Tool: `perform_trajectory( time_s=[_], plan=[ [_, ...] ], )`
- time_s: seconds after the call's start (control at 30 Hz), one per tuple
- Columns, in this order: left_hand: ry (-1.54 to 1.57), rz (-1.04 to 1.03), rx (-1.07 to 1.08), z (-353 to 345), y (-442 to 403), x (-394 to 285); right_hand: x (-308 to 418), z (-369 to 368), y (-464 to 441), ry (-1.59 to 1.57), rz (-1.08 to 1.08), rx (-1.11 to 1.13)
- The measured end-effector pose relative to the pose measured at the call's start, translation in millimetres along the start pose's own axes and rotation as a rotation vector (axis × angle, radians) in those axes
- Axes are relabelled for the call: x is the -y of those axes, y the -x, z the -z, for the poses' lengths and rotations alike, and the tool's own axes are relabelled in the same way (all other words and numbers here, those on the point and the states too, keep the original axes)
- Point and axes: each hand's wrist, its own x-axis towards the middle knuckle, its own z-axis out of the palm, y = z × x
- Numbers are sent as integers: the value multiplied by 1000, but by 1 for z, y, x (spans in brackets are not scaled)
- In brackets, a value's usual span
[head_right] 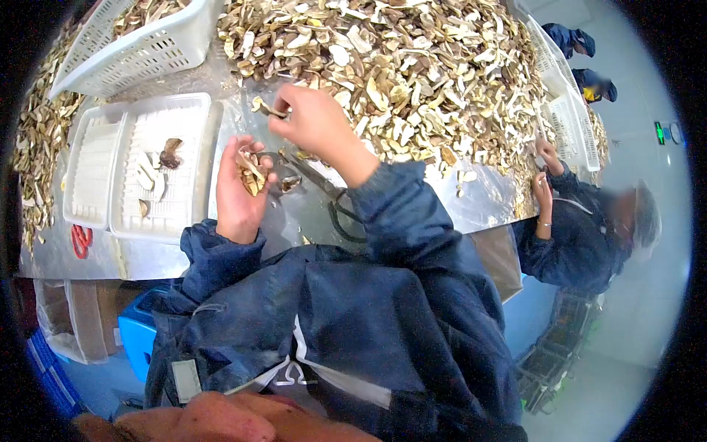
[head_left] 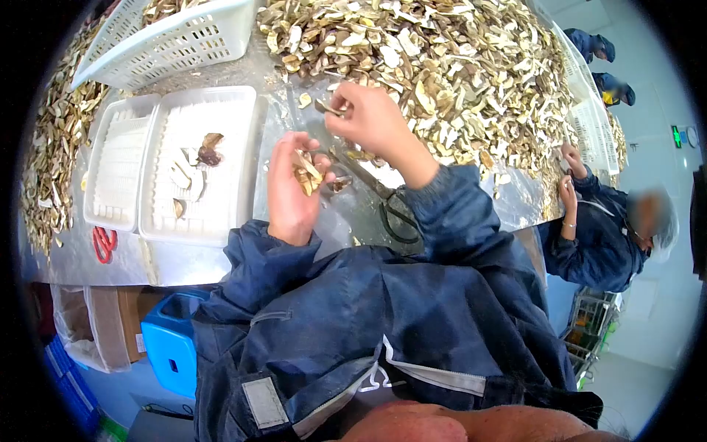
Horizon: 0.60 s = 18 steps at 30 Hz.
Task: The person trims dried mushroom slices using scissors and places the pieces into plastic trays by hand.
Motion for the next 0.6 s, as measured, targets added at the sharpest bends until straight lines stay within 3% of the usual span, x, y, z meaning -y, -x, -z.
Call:
perform_trajectory(
  time_s=[0.17, 0.23, 0.27, 0.33, 0.4, 0.5, 0.6],
  plan=[
    [69, 10, -65, -17, 9, -6, 34, 14, 17, -661, -163, 301],
    [114, 13, 79, -6, 1, -2, 28, 3, 7, -767, -170, 294],
    [81, -15, 0, -6, 2, 1, 19, -5, -5, -577, -57, 144],
    [108, -31, 96, 1, -1, 4, 20, -14, -26, -233, -67, 29],
    [72, -15, 79, -3, 4, -2, 7, -35, -39, 44, 37, 28],
    [104, -6, 64, -5, 4, -3, 0, -53, -49, 209, 91, 85],
    [115, -6, 56, -6, 7, -3, -3, -54, -51, 110, 100, 136]
  ],
)
